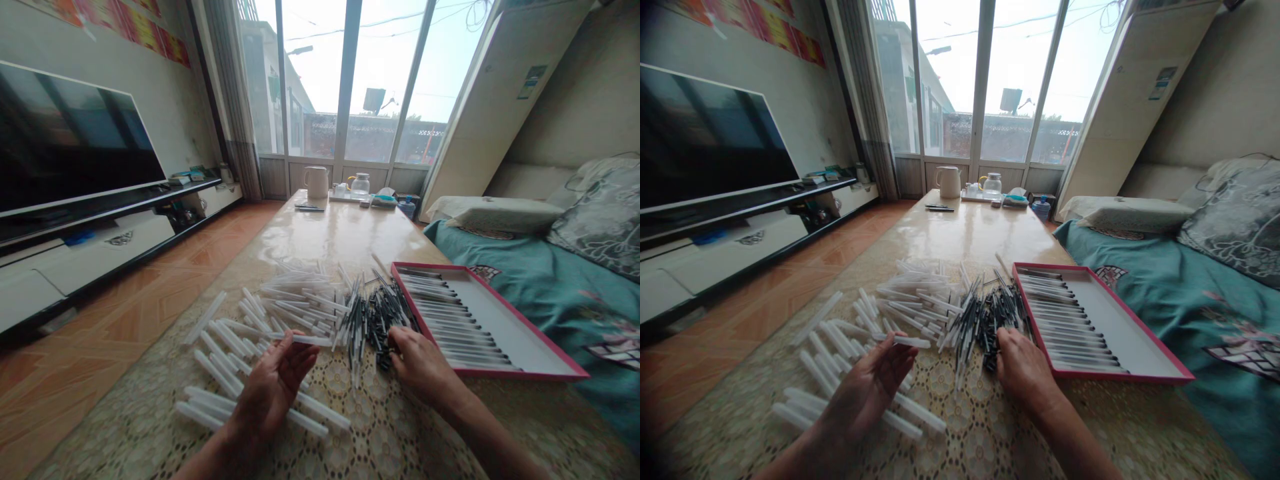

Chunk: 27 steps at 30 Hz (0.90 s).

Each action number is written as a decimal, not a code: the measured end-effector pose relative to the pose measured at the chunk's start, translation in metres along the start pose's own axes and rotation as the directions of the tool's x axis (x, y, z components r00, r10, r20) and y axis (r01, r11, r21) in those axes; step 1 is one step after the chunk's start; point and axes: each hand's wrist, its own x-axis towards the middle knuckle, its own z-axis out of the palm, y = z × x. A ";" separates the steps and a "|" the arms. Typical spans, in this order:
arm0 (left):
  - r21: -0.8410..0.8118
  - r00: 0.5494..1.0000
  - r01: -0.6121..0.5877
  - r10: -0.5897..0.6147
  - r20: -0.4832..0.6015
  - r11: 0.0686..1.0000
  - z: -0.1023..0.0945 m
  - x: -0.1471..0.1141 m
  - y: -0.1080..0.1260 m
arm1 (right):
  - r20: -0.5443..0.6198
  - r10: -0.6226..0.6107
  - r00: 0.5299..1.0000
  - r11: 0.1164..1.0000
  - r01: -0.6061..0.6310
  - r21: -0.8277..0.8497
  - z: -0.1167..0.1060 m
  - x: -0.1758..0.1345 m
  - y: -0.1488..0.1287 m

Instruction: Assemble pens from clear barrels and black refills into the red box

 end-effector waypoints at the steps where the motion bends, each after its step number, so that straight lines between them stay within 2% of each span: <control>1: 0.012 1.000 -0.006 0.006 0.011 1.000 -0.001 0.000 -0.001 | 0.004 0.000 1.000 1.000 0.000 -0.023 0.001 -0.001 -0.001; 5: 0.041 1.000 -0.011 0.010 0.019 0.999 -0.004 0.001 -0.001 | 0.024 0.006 1.000 0.997 -0.004 -0.078 0.004 -0.003 -0.004; 9: 0.053 1.000 -0.005 0.004 0.029 0.999 -0.001 -0.001 0.000 | 0.013 0.009 1.000 0.998 -0.008 -0.060 0.002 -0.004 -0.003; 12: 0.050 0.999 -0.012 0.010 0.034 0.999 0.000 -0.002 0.001 | -0.016 0.016 1.000 0.998 -0.015 0.066 -0.009 -0.001 -0.008; 14: 0.057 0.999 -0.010 0.008 0.036 0.998 0.000 -0.003 0.001 | -0.054 0.011 0.998 0.969 0.002 0.246 -0.019 0.002 -0.017; 16: 0.070 0.999 -0.005 0.002 0.047 0.998 0.000 -0.004 0.001 | -0.084 0.015 0.996 0.879 0.027 0.476 -0.026 0.003 -0.031; 18: 0.082 0.998 0.000 -0.005 0.069 0.997 -0.001 -0.004 0.000 | -0.086 0.019 0.996 0.721 0.046 0.691 -0.028 0.001 -0.047; 20: 0.095 0.996 0.001 -0.010 0.093 0.995 -0.002 -0.004 -0.001 | -0.063 0.004 0.998 0.555 0.050 0.830 -0.025 -0.002 -0.063; 22: 0.103 0.994 0.001 -0.012 0.107 0.995 -0.003 -0.003 -0.002 | -0.035 -0.009 0.999 0.441 0.035 0.897 -0.019 -0.006 -0.074; 24: 0.102 0.992 0.003 -0.016 0.121 0.995 -0.004 -0.002 -0.003 | -0.022 -0.009 1.000 0.383 0.023 0.923 -0.013 -0.008 -0.081; 27: 0.103 0.989 0.004 -0.019 0.145 0.995 -0.005 -0.001 -0.004 | -0.032 -0.006 0.999 0.342 0.032 0.939 -0.010 -0.009 -0.083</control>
